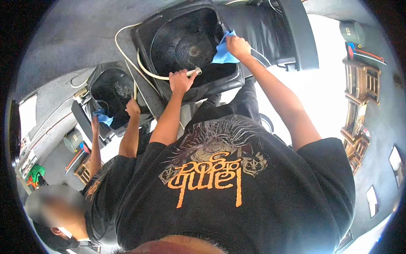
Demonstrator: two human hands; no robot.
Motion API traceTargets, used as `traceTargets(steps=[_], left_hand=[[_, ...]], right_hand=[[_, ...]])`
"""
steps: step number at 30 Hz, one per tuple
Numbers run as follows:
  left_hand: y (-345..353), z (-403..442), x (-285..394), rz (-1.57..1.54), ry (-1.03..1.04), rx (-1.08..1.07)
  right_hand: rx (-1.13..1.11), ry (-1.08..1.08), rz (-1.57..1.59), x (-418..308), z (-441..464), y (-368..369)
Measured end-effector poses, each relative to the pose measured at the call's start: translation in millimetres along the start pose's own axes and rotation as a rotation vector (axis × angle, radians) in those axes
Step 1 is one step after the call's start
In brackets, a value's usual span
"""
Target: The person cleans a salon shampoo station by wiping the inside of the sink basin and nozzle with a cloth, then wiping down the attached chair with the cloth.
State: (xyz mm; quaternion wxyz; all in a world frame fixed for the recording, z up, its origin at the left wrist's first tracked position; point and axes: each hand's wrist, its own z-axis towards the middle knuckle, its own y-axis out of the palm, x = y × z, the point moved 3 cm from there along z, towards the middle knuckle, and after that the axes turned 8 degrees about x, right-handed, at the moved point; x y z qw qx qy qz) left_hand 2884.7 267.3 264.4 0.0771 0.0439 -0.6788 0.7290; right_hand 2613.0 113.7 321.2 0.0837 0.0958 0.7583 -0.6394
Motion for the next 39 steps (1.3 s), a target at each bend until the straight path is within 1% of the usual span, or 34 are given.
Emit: traceTargets(steps=[4, 5, 6, 8, 11, 12, 14, 16, 17, 20, 21, 24, 25, 26, 28, 31, 34, 35, 38, 39], left_hand=[[-0.8, 0.2, 1.8, -0.011, 0.008, 0.023], [0.5, -1.3, 1.4, -0.01, 0.013, 0.033], [1.3, -1.6, 1.2, -0.002, 0.015, 0.034], [2.8, -1.6, 1.2, 0.011, 0.021, 0.034], [6.1, -0.1, -0.2, 0.008, 0.011, -0.009], [6.9, 0.2, -0.9, 0.009, 0.012, -0.014], [8.3, -0.5, -1.8, 0.007, 0.021, 0.01], [5.1, 0.7, -2.1, -0.004, 0.024, 0.041], [1.6, -1.2, -0.4, -0.004, 0.013, 0.021], [-1.3, -1.2, 2.2, -0.01, 0.006, 0.024], [-0.6, -1.4, 1.5, -0.01, 0.006, 0.035], [-3.2, -1.9, 2.5, -0.033, 0.004, 0.098], [-2.1, -3.5, 2.6, -0.022, 0.006, 0.083], [-1.0, -2.8, 2.4, -0.01, 0.01, 0.07], [-0.8, -1.9, 1.9, 0.008, 0.019, 0.06], [-0.5, -1.7, 3.4, 0.007, 0.019, 0.051], [1.2, -1.7, 0.5, -0.003, 0.003, 0.015], [2.8, -1.2, -0.4, 0.004, 0.001, -0.001], [4.3, -0.4, 0.1, 0.027, -0.039, -0.098], [4.4, 0.0, -0.7, 0.024, -0.033, -0.079]], right_hand=[[0.408, 0.209, 0.373, -8.4, 2.6, -4.2], [0.454, 0.288, 0.544, -15.6, 0.8, 0.3], [0.258, 0.225, 0.491, -18.0, 10.4, 15.1], [0.419, -0.265, 0.293, -33.6, 19.1, 56.2], [0.438, -0.526, -0.129, -40.8, -4.4, 74.6], [0.323, -0.526, -0.199, -44.0, -14.2, 78.9], [0.285, -0.575, -0.195, -36.9, -33.1, 95.6], [0.194, -0.517, -0.137, -36.7, -35.3, 85.5], [0.141, -0.488, -0.108, -37.0, -41.5, 80.4], [-0.148, -0.097, -0.004, -52.0, -42.9, 0.6], [-0.092, -0.028, 0.071, -44.4, -42.7, -8.5], [0.282, -0.361, 0.238, -7.1, -17.2, 39.8], [0.352, -0.475, 0.164, -10.6, -12.8, 39.2], [0.263, -0.342, 0.187, -15.5, -3.5, 47.6], [0.248, -0.379, -0.006, -30.0, -3.2, 56.5], [0.402, -0.512, -0.276, -36.5, -20.6, 67.6], [0.223, -0.545, -0.318, -31.4, -26.6, 56.5], [0.21, -0.572, -0.312, -30.9, -28.8, 47.6], [-0.124, -0.424, -0.3, -33.2, -26.8, 25.1], [-0.027, -0.458, -0.233, -28.2, -26.9, 15.7]])
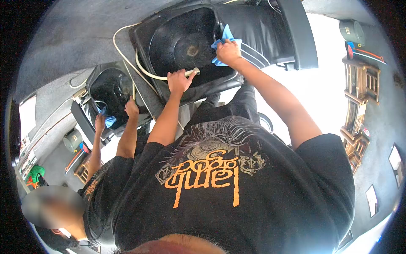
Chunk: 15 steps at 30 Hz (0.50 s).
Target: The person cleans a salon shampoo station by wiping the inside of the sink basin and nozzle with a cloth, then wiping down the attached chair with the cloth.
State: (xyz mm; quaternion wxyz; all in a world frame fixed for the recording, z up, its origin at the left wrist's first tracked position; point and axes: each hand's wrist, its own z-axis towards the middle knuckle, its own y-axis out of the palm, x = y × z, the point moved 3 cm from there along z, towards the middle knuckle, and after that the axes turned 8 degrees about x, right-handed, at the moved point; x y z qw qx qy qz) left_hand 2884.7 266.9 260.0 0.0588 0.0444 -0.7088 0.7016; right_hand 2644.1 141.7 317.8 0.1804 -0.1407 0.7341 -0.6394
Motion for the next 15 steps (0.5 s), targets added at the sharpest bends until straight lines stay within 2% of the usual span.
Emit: traceTargets(steps=[1, 3, 6, 7, 9, 10, 13, 14, 15], left_hand=[[0.4, -1.1, -0.3, -0.003, 0.004, 0.016], [0.7, -0.6, 0.3, -0.004, 0.005, 0.026], [-2.0, -0.1, 1.8, -0.004, 0.012, 0.034], [-2.0, -0.5, 1.6, -0.01, 0.022, 0.057], [-3.1, -3.7, 2.0, -0.019, 0.03, 0.072], [-5.7, -3.2, 3.1, -0.021, 0.026, 0.069], [-7.3, -0.9, 4.3, -0.009, 0.03, 0.049], [-7.9, -1.1, 4.0, -0.002, 0.034, 0.038], [-5.9, -4.2, 3.0, 0.002, 0.041, 0.034]], right_hand=[[0.027, 0.048, 0.01, 8.2, 1.6, -5.0], [0.012, 0.432, 0.141, 27.0, 15.6, -10.7], [0.436, 0.364, 0.217, 38.0, 32.0, 2.4], [0.354, 0.506, 0.45, 20.3, 32.1, -26.5], [0.375, 0.23, 0.297, 5.6, 40.5, 2.5], [0.382, 0.124, 0.115, 1.0, 38.5, 30.3], [0.294, -0.044, -0.129, -7.6, 13.2, 47.6], [0.322, -0.086, -0.113, -7.5, 7.9, 53.3], [0.254, -0.073, -0.069, -7.7, 3.6, 48.8]])
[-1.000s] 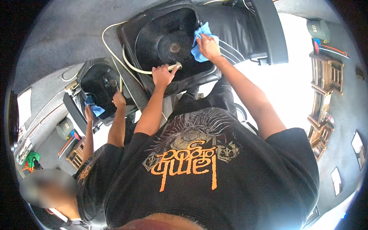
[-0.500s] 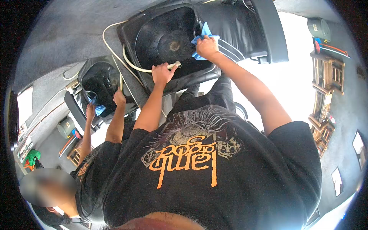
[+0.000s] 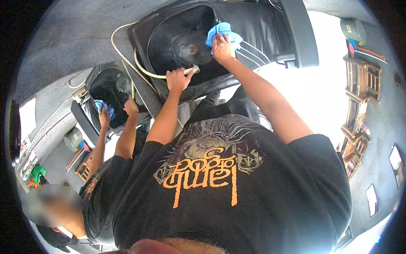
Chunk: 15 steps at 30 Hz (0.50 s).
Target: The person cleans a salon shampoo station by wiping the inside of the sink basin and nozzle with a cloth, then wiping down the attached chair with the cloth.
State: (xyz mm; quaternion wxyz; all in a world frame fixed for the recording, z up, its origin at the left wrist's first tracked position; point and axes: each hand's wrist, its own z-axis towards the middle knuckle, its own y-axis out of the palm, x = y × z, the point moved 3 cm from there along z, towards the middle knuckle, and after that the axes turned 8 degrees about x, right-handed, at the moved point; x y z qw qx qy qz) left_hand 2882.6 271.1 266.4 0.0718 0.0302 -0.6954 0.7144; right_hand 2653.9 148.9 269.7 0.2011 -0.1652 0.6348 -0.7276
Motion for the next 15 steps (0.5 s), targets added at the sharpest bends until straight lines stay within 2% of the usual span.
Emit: traceTargets(steps=[2, 3, 6, 7, 10, 11, 12, 14, 15], left_hand=[[4.3, 2.7, -2.5, 0.005, 0.005, 0.012], [3.7, 3.7, -3.1, -0.007, 0.004, 0.032], [4.5, 0.7, -3.5, -0.04, -0.023, 0.05], [3.6, 2.4, -3.4, -0.046, -0.032, 0.036], [2.7, 2.4, -3.5, -0.062, -0.032, 0.056], [2.9, 1.8, -3.4, -0.064, -0.031, 0.065], [3.1, 1.5, -3.5, -0.064, -0.028, 0.073], [14.2, -0.9, -6.2, -0.08, -0.043, 0.059], [12.4, 0.4, -6.4, -0.072, -0.042, 0.062]], right_hand=[[-0.121, 0.019, 0.076, 3.5, 2.7, -13.0], [-0.096, 0.028, 0.082, 8.4, 4.5, -10.8], [-0.347, 0.265, 0.139, 20.5, 20.3, -71.7], [-0.266, 0.329, 0.085, 32.0, 16.8, -63.8], [-0.127, 0.578, 0.251, 38.0, 24.8, -78.2], [-0.04, 0.39, 0.183, 38.3, 24.7, -57.7], [-0.074, 0.526, 0.263, 30.8, 33.0, -61.2], [0.073, 0.301, 0.244, 17.3, 28.2, -25.9], [-0.045, 0.253, 0.162, 12.1, 27.1, -19.7]])
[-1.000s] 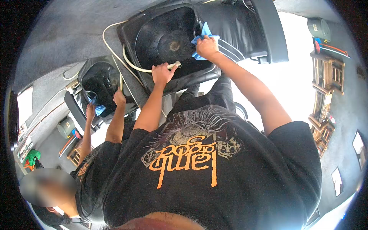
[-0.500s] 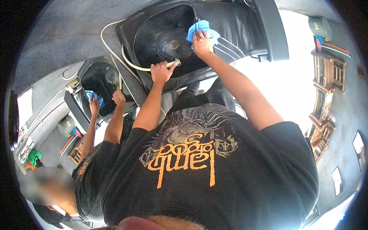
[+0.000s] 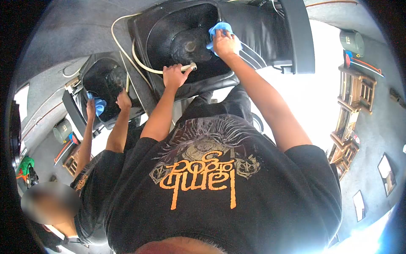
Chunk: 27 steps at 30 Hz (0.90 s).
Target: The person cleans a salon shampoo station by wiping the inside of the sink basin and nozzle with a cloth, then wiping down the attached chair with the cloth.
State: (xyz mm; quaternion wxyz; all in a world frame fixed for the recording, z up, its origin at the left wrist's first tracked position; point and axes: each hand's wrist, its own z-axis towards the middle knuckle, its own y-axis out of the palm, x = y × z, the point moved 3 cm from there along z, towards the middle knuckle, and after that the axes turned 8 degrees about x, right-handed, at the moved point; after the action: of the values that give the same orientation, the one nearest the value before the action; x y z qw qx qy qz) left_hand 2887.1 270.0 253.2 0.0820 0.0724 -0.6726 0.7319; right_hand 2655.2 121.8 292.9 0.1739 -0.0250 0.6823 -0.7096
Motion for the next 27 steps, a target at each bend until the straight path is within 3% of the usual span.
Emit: traceTargets(steps=[3, 6, 11, 15, 20, 23, 26, 27], left_hand=[[-8.4, 1.0, 4.0, 0.046, 0.022, 0.016], [-14.0, 2.9, 5.6, 0.058, -0.006, -0.113], [-5.0, 1.3, -0.6, 0.024, 0.026, -0.023], [-9.4, 0.7, 1.1, 0.018, 0.008, -0.041], [-6.8, 0.8, -0.5, 0.003, 0.002, -0.002], [-8.7, 0.5, 1.2, 0.009, -0.023, -0.054], [-9.9, 3.9, 1.3, 0.008, -0.032, -0.068], [-10.0, 2.2, 1.8, 0.006, -0.026, -0.064]], right_hand=[[0.226, -0.143, -0.185, -5.9, -1.1, 23.6], [0.008, -0.172, -0.215, -5.3, 6.3, 19.7], [-0.31, -0.336, -0.278, -13.2, 22.8, -5.6], [-0.362, -0.423, -0.265, -3.9, 11.3, -13.1], [-0.359, -0.087, -0.004, 45.1, 6.3, -41.6], [-0.09, 0.412, 0.176, 85.8, 9.0, -50.5], [0.258, 0.661, 0.345, 81.1, 17.8, -69.0], [0.394, 0.553, 0.373, 76.7, 25.4, -56.8]])
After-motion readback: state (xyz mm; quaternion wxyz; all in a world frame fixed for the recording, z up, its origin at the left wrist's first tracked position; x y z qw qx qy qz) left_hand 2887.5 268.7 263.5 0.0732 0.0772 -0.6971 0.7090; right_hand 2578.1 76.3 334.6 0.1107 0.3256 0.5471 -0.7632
